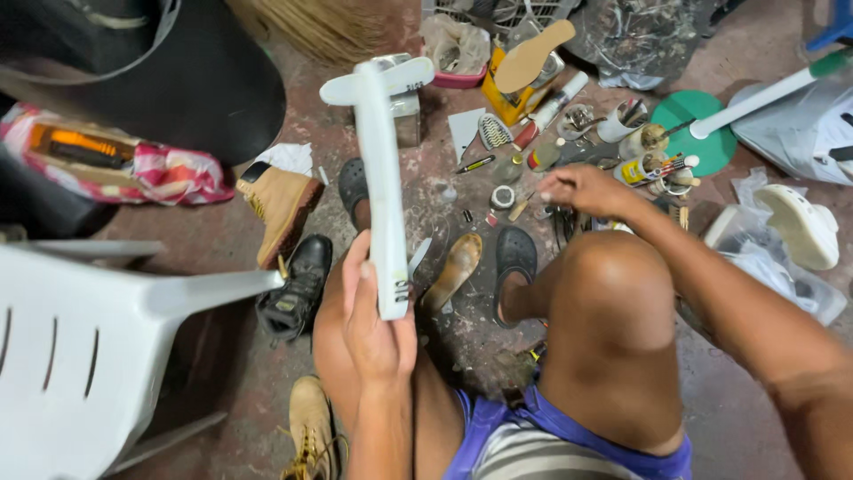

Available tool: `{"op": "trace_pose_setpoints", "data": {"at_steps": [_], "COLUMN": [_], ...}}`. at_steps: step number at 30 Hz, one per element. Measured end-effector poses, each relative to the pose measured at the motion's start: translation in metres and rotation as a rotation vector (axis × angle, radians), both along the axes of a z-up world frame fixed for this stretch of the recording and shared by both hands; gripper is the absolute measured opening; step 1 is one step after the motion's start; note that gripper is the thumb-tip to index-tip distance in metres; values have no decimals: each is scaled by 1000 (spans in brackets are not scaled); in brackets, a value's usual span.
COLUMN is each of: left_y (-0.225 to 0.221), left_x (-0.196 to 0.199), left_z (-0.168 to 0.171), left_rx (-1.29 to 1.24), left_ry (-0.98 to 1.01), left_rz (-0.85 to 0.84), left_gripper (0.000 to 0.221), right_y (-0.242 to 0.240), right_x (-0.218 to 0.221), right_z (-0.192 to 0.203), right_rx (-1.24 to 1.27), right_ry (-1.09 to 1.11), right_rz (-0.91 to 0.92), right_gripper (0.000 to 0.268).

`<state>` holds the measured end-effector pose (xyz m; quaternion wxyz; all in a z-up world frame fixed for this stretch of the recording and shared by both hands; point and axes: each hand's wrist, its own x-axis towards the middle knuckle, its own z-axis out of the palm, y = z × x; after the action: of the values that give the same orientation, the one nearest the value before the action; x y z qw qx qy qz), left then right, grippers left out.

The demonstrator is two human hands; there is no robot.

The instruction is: The person applies adhesive from a bottle onto the rim of a white shoe sole and then presses a decorative strap onto the side of the sole.

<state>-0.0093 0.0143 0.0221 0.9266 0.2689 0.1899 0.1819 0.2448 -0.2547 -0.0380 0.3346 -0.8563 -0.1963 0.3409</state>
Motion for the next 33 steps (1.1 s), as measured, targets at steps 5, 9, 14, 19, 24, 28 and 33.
{"op": "trace_pose_setpoints", "data": {"at_steps": [5, 9, 14, 19, 24, 28, 33], "left_y": [1, 0, 4, 12, 11, 14, 12], "left_x": [4, 10, 18, 11, 2, -2, -11], "left_z": [3, 0, -20, -60, -84, -94, -99], "left_rx": [64, 96, 172, 302, 349, 388, 412], "left_ry": [83, 241, 583, 733, 763, 741, 713], "left_rz": [98, 147, 73, 41, -7, -20, -43], "left_gripper": [48, 49, 51, 50, 49, 48, 47], "right_y": [40, 77, 115, 121, 121, 125, 117], "right_x": [66, 119, 177, 199, 199, 206, 203], "right_z": [-39, -105, -211, -318, -376, -395, -406], "right_rx": [-177, -330, -407, -408, -413, -329, -357], "right_ry": [-117, -118, -424, -481, -651, -742, -758], "right_rz": [320, 422, 371, 279, 349, 371, 465], "right_gripper": [25, 22, 18, 18, 22, 23, 14]}}
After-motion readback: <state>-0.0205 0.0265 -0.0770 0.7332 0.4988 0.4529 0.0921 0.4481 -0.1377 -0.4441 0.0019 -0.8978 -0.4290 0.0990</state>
